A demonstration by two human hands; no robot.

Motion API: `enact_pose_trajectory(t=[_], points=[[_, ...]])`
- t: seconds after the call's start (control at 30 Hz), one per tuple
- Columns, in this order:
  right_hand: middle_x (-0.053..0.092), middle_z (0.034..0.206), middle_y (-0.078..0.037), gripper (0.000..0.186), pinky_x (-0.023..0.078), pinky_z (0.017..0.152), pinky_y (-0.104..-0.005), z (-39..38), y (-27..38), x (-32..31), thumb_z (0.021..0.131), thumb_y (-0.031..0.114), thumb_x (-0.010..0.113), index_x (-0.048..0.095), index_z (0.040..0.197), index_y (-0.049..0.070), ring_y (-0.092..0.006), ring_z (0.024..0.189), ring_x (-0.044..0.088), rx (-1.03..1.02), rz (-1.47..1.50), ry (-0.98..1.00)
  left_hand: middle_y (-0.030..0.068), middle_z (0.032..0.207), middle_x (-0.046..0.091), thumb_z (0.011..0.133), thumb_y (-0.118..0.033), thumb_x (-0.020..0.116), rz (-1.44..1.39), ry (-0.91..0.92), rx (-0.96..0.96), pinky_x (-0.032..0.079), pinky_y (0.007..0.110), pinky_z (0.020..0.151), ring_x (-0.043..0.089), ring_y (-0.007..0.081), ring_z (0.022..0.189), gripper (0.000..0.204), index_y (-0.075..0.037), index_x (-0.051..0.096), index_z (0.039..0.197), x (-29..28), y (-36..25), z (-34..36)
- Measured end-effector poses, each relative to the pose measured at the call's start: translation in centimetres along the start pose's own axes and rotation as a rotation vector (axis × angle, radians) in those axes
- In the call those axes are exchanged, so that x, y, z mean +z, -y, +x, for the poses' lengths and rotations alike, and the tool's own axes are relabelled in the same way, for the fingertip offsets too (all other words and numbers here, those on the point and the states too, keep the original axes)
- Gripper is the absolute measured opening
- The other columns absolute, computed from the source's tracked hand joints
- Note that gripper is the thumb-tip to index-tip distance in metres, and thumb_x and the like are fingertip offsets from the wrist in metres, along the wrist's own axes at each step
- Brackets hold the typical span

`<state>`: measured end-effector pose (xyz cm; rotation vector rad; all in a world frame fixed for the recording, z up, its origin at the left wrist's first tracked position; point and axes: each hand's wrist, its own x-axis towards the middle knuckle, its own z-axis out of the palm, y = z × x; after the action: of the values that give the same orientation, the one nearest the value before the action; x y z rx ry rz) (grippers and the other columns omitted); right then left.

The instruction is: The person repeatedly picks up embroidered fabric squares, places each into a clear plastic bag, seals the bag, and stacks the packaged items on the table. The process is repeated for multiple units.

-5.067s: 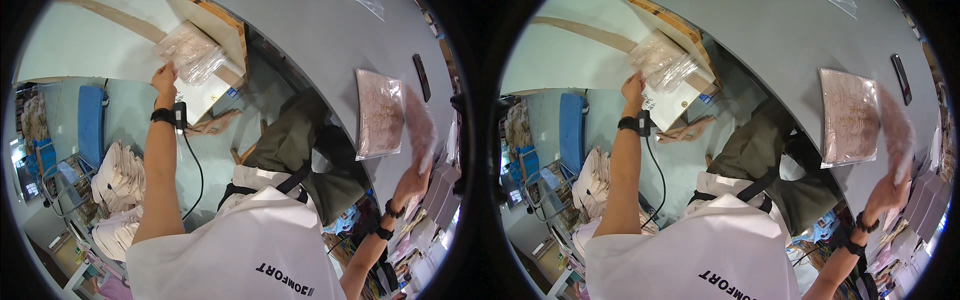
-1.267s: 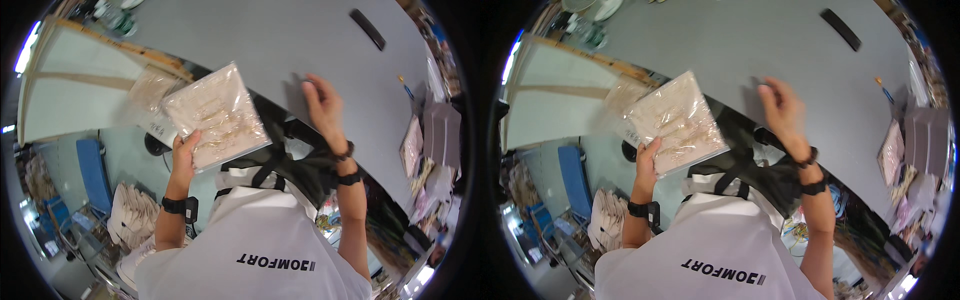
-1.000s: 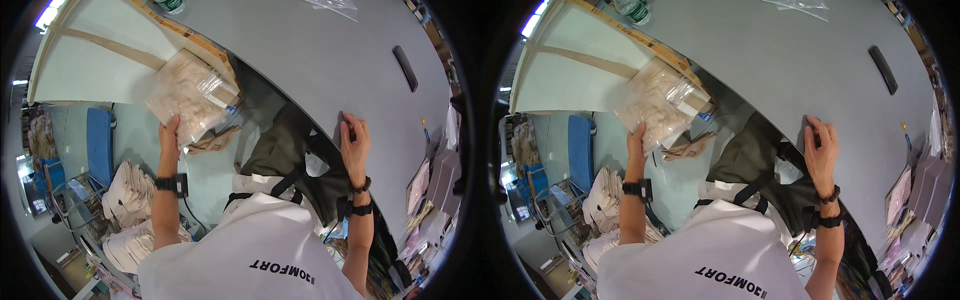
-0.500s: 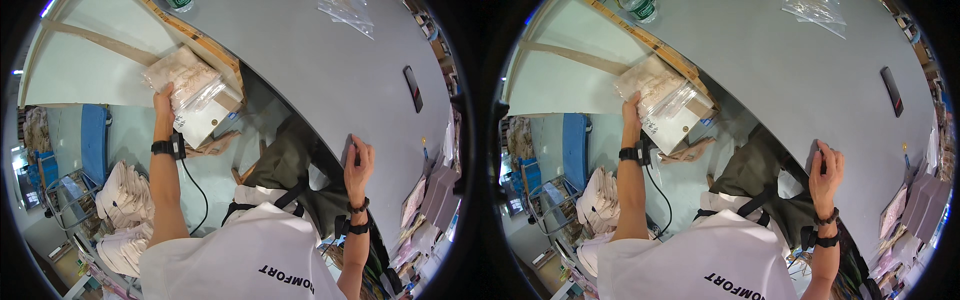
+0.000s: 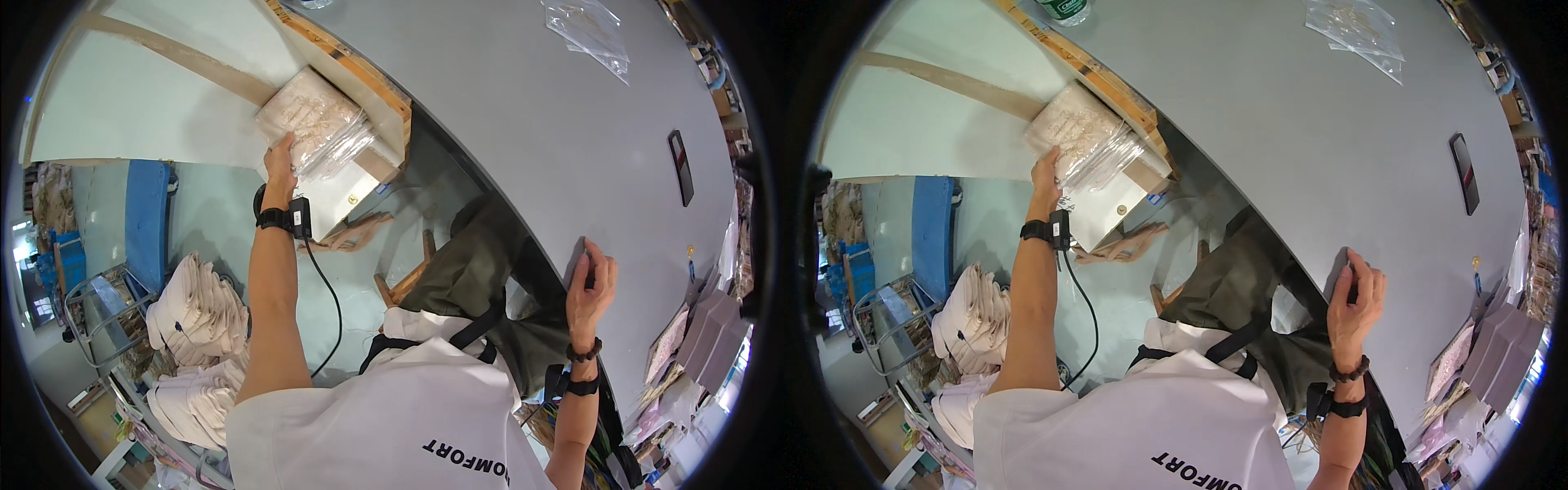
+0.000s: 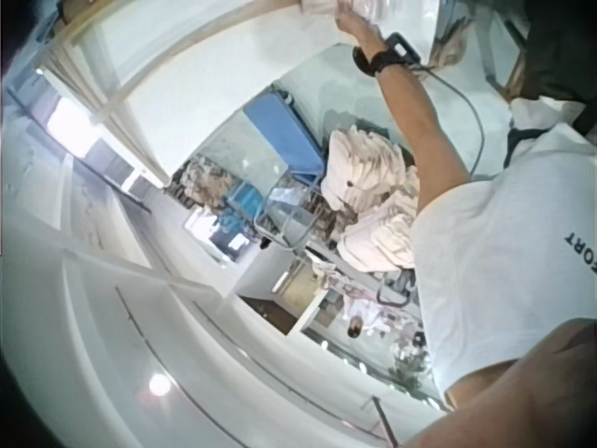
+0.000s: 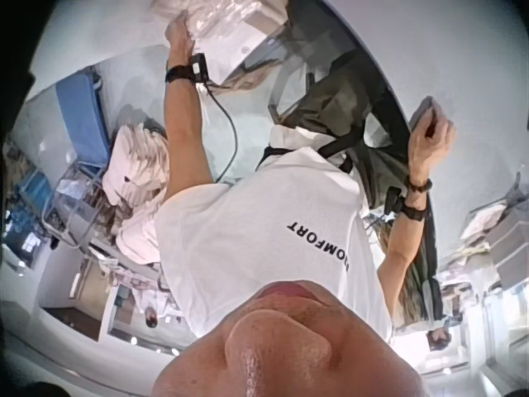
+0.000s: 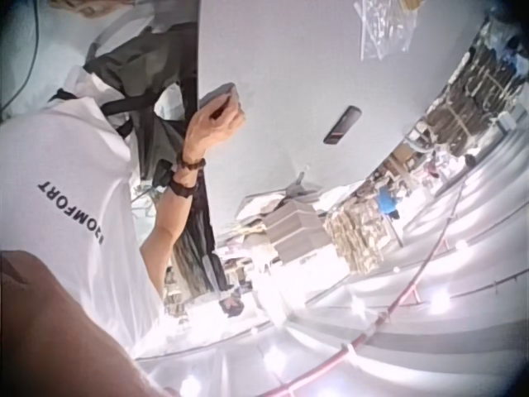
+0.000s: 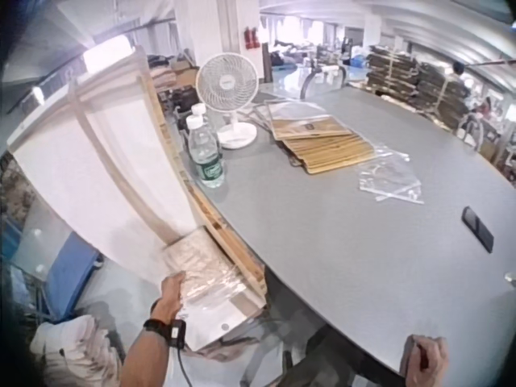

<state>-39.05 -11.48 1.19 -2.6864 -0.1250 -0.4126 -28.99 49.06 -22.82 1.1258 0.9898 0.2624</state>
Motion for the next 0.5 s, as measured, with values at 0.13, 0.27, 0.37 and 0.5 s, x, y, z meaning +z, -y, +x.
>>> enact_pose_trajectory(t=[0.13,0.27,0.37,0.5], points=[[0.067,0.098,-0.009,0.025,0.051,0.079,-0.0381,0.0,-0.1,0.0,0.102,0.003,0.066,0.075,0.124,0.008,-0.0263,0.088,0.061,0.026,0.011,0.018,0.0192,0.118,0.075,0.087,-0.029,0.086,0.32,-0.142,0.223,0.057,0.04,0.091,0.073,0.0283,0.102,0.06,0.011,0.068,0.127,0.5,-0.7,0.3],[0.066,0.096,-0.009,0.024,0.051,0.074,-0.0365,0.0,0.1,-0.1,0.104,0.004,0.064,0.075,0.125,0.008,-0.0246,0.086,0.061,-0.03,-0.003,-0.005,0.0222,0.114,0.077,0.083,-0.034,0.088,0.665,-0.276,0.304,0.056,0.039,0.094,0.074,0.0307,0.099,0.064,0.012,0.071,0.123,0.4,-1.5,0.4],[0.067,0.097,-0.009,0.024,0.052,0.075,-0.037,0.1,0.4,-0.2,0.103,0.003,0.065,0.075,0.124,0.008,-0.0255,0.087,0.062,-0.002,0.016,-0.004,0.0252,0.121,0.074,0.081,-0.037,0.089,0.572,-0.253,0.342,0.055,0.041,0.098,0.072,0.034,0.106,0.072,0.013,0.068,0.128,-0.3,-1.3,0.3],[0.07,0.101,-0.01,0.025,0.053,0.078,-0.0383,0.2,0.6,-0.2,0.1,0.0,0.067,0.076,0.122,0.007,-0.0273,0.089,0.063,0.007,0.037,0.003,0.0244,0.136,0.062,0.088,-0.031,0.083,0.669,-0.424,0.566,0.053,0.042,0.1,0.064,0.0326,0.116,0.071,0.008,0.059,0.143,0.8,-2.1,-3.0]])
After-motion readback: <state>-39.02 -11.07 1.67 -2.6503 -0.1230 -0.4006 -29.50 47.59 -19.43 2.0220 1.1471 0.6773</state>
